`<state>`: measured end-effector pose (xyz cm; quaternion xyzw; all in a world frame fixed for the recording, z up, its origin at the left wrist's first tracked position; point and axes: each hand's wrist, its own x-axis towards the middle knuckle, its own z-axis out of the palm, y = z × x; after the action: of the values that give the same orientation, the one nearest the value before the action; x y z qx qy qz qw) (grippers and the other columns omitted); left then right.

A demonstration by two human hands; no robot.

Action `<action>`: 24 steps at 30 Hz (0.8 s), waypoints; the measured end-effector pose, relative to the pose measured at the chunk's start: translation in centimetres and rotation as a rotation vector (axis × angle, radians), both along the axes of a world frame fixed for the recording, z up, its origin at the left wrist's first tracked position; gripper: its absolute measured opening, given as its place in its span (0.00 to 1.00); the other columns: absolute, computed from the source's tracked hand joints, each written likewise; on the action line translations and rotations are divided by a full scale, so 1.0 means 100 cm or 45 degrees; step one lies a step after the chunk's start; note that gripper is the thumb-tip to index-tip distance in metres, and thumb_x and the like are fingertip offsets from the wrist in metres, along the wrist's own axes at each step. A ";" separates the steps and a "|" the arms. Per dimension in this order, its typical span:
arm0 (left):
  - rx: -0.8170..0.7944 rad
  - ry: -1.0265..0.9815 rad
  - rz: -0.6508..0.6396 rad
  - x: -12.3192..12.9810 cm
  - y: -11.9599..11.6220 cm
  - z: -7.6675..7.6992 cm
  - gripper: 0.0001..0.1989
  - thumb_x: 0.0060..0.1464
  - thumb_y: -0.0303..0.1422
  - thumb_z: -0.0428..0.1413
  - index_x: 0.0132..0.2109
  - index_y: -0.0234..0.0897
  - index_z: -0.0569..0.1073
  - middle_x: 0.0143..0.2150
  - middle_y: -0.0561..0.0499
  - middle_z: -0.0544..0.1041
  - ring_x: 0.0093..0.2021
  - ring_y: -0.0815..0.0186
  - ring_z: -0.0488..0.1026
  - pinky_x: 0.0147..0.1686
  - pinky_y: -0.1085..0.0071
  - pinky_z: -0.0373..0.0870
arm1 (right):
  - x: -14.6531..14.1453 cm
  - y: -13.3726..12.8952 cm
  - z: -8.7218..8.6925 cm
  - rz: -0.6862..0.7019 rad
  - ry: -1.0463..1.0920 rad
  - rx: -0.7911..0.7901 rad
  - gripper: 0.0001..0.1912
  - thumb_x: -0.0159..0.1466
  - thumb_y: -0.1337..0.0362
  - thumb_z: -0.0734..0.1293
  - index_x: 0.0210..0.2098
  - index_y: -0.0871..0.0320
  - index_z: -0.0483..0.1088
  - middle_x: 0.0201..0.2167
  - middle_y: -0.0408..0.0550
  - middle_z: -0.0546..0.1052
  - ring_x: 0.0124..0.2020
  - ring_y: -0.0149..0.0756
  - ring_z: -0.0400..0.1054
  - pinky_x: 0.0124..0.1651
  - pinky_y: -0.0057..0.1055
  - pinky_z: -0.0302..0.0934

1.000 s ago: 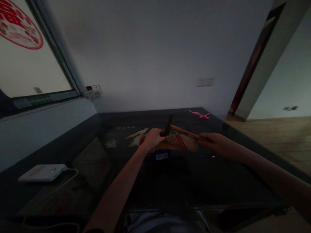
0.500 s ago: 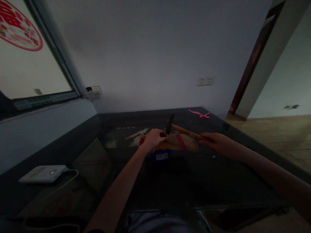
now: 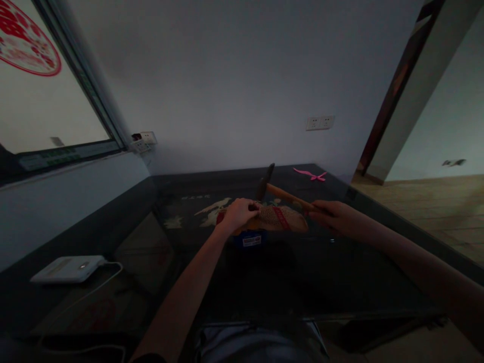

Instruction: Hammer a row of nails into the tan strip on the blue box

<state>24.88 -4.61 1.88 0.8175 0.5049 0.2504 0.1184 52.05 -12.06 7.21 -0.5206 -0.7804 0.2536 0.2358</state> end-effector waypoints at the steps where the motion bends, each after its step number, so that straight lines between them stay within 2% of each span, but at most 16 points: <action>1: 0.000 -0.001 0.001 0.000 0.000 0.000 0.11 0.50 0.35 0.56 0.38 0.36 0.78 0.36 0.47 0.79 0.35 0.64 0.74 0.37 0.72 0.68 | 0.000 -0.001 -0.001 -0.006 0.017 -0.015 0.15 0.56 0.51 0.62 0.24 0.56 0.63 0.16 0.39 0.62 0.16 0.28 0.55 0.18 0.26 0.47; 11: 0.081 0.044 -0.028 0.000 -0.001 0.001 0.12 0.52 0.37 0.53 0.40 0.38 0.77 0.38 0.49 0.79 0.36 0.64 0.73 0.38 0.70 0.67 | 0.007 -0.013 -0.034 -0.107 0.293 -0.269 0.17 0.55 0.48 0.63 0.26 0.57 0.62 0.17 0.36 0.59 0.15 0.25 0.53 0.15 0.23 0.49; 17: 0.074 0.043 -0.015 0.001 -0.004 0.003 0.11 0.53 0.37 0.53 0.38 0.39 0.77 0.36 0.50 0.79 0.35 0.65 0.73 0.37 0.72 0.67 | 0.009 -0.023 -0.051 -0.179 0.532 -0.298 0.18 0.57 0.47 0.62 0.30 0.57 0.63 0.19 0.37 0.59 0.16 0.23 0.51 0.15 0.21 0.46; 24: 0.087 -0.084 -0.068 -0.005 -0.007 0.008 0.10 0.50 0.36 0.57 0.39 0.38 0.77 0.35 0.51 0.79 0.35 0.66 0.74 0.35 0.74 0.66 | 0.008 -0.031 -0.069 -0.264 0.734 -0.322 0.20 0.57 0.46 0.63 0.36 0.58 0.64 0.20 0.37 0.59 0.17 0.23 0.51 0.16 0.21 0.44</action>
<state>24.33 -5.35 2.72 0.8255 0.4700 0.2911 0.1135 52.80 -15.20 0.33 -0.5292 -0.5867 0.4602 0.4050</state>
